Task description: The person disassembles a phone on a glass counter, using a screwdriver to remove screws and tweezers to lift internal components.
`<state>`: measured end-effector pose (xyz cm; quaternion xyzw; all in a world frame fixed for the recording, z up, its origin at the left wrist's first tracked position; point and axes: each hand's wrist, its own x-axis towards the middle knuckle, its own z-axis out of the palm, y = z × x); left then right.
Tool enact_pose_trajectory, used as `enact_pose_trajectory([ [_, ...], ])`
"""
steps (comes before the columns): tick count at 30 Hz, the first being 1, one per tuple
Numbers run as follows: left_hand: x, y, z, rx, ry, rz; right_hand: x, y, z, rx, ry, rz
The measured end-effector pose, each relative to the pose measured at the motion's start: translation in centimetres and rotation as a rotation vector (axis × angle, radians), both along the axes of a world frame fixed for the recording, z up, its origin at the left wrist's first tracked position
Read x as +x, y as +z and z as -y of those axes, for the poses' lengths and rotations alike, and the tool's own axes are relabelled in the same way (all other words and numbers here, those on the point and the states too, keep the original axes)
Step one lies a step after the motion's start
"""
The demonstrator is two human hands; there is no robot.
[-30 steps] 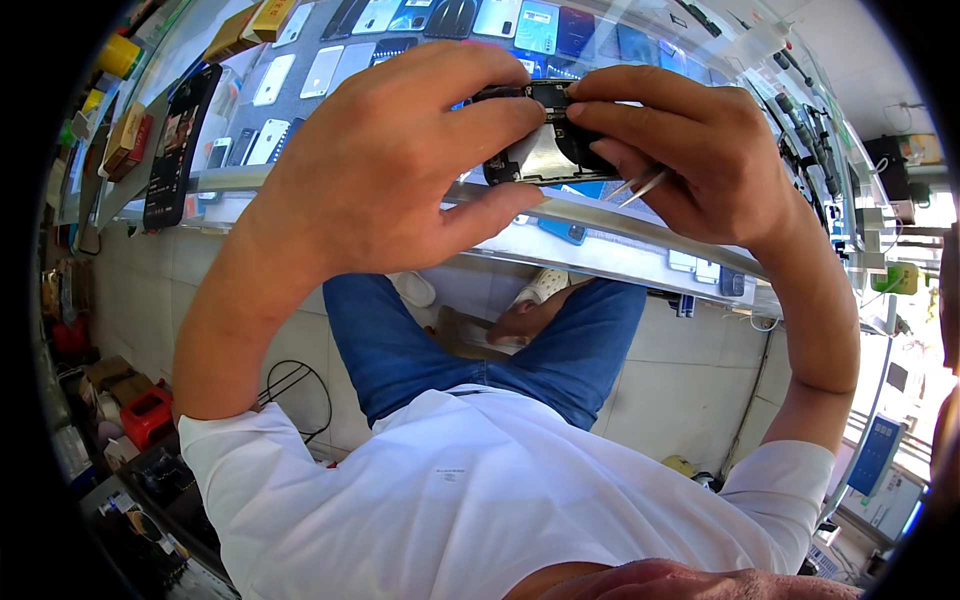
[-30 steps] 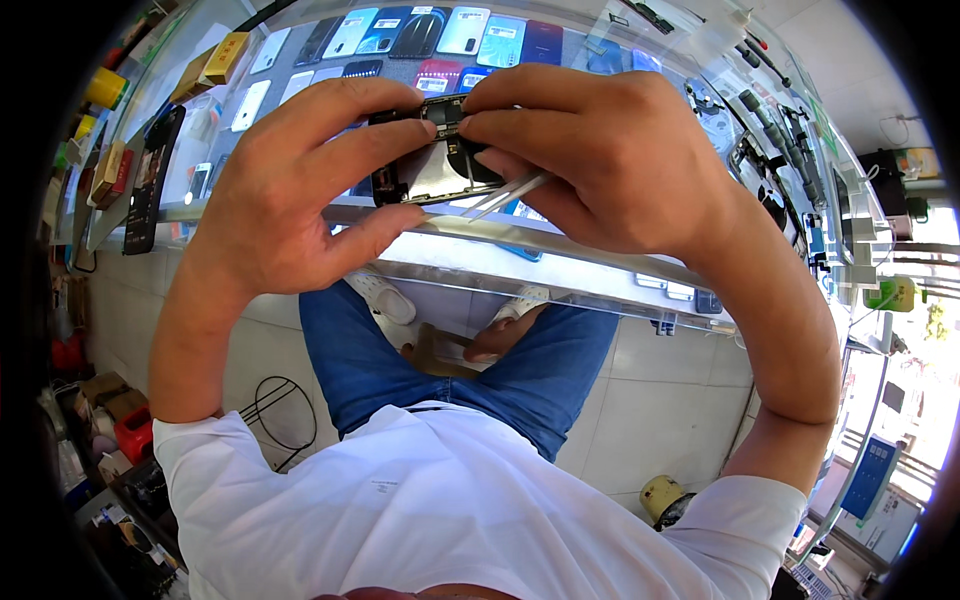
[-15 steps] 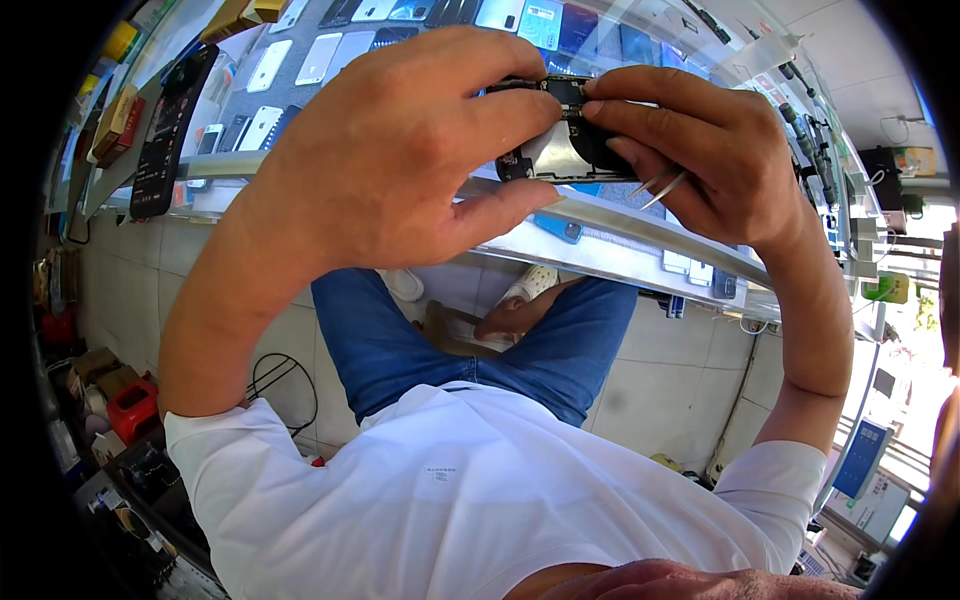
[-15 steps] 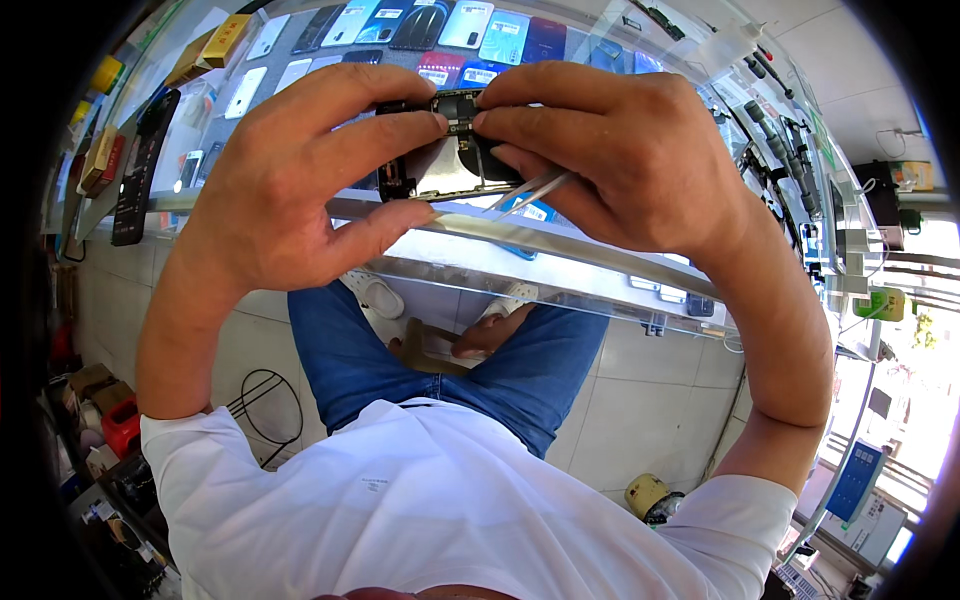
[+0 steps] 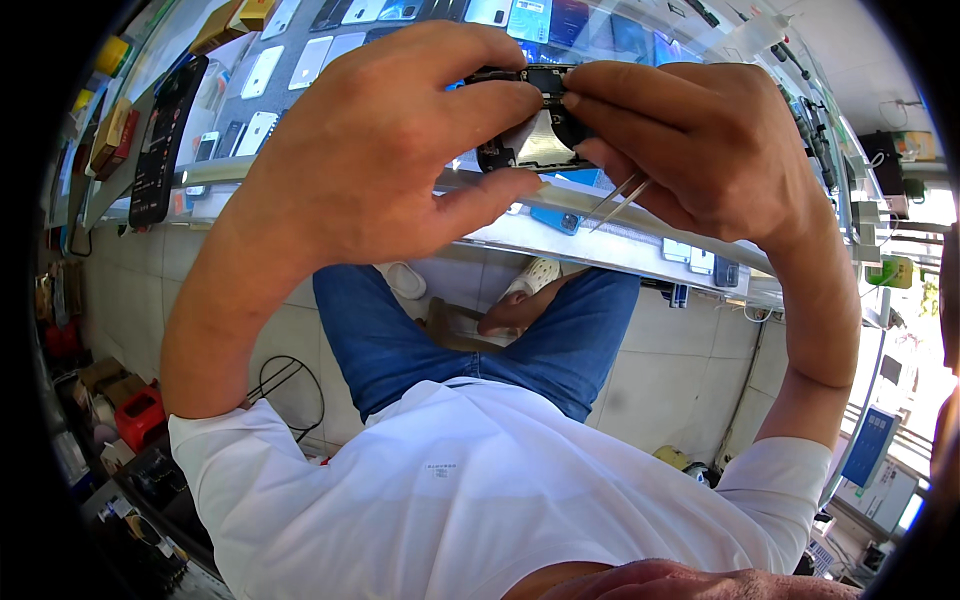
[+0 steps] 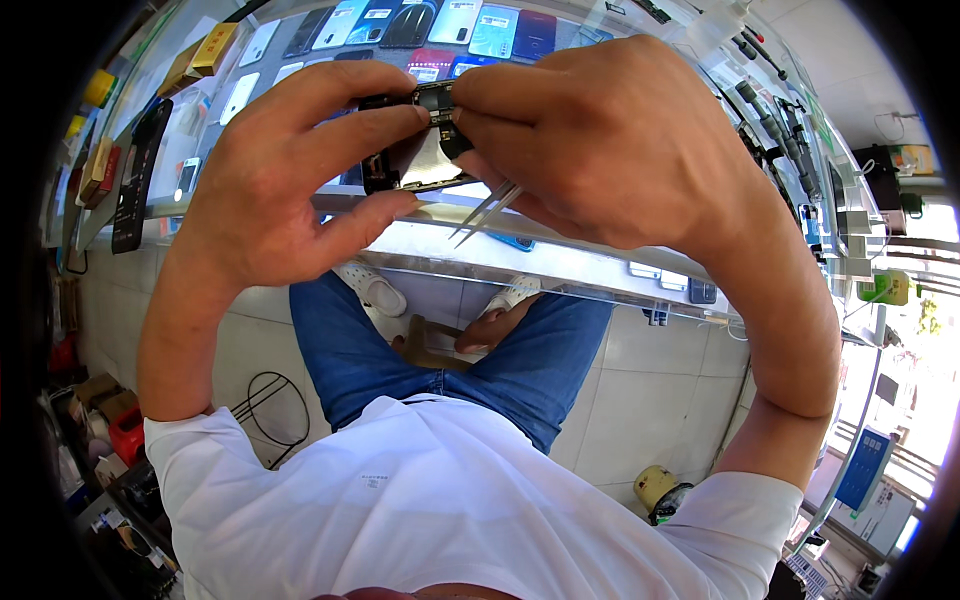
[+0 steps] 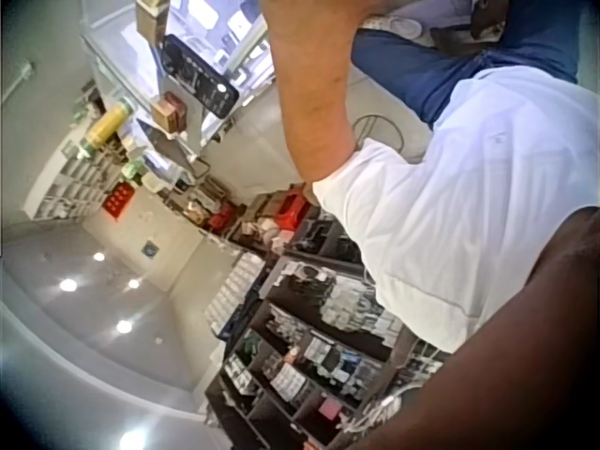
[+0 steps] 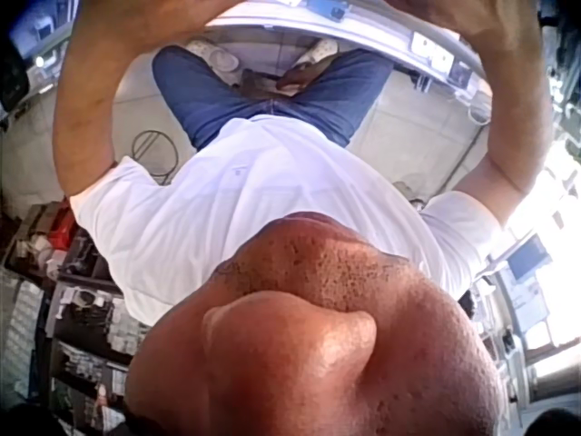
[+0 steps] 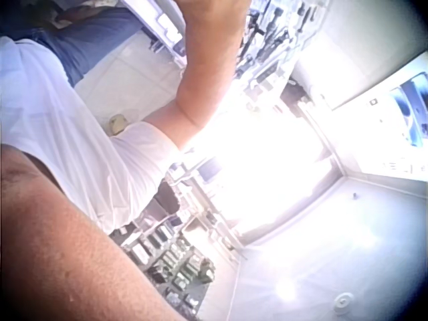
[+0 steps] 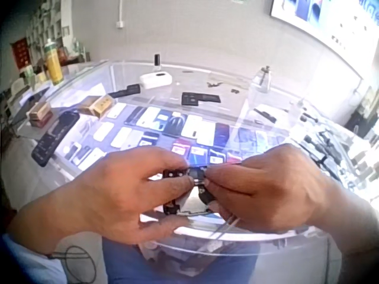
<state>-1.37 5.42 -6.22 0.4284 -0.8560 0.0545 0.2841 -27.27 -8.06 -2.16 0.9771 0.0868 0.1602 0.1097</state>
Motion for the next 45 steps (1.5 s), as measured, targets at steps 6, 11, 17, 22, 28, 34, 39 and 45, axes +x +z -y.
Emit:
enact_pose_trajectory([
  [6,0.1,-0.1,0.1,0.013,0.007,0.005,-0.3,0.2,-0.8,0.015,-0.096,-0.038],
  [11,0.3,-0.1,0.1,0.009,0.003,-0.002,-0.1,-0.4,0.4,0.075,-0.014,0.049],
  [17,0.2,0.1,0.1,0.018,0.011,0.018,-0.9,-0.8,1.1,0.144,-0.007,0.114],
  [22,0.1,0.1,0.1,0.019,0.007,0.003,-0.4,-0.8,0.6,0.144,-0.023,0.093],
  [28,0.0,0.2,0.2,0.015,0.000,0.007,-0.5,-0.5,0.4,0.170,-0.054,0.051],
  [34,0.2,0.1,0.2,0.024,0.014,-0.006,-1.2,0.3,1.4,0.179,-0.007,0.097],
  [39,0.0,0.3,0.3,0.022,0.011,-0.011,-3.8,0.6,2.9,0.315,-0.003,0.125],
  [45,0.1,0.4,0.4,0.041,-0.008,-0.009,-3.5,-0.3,1.8,0.342,-0.122,0.067],
])
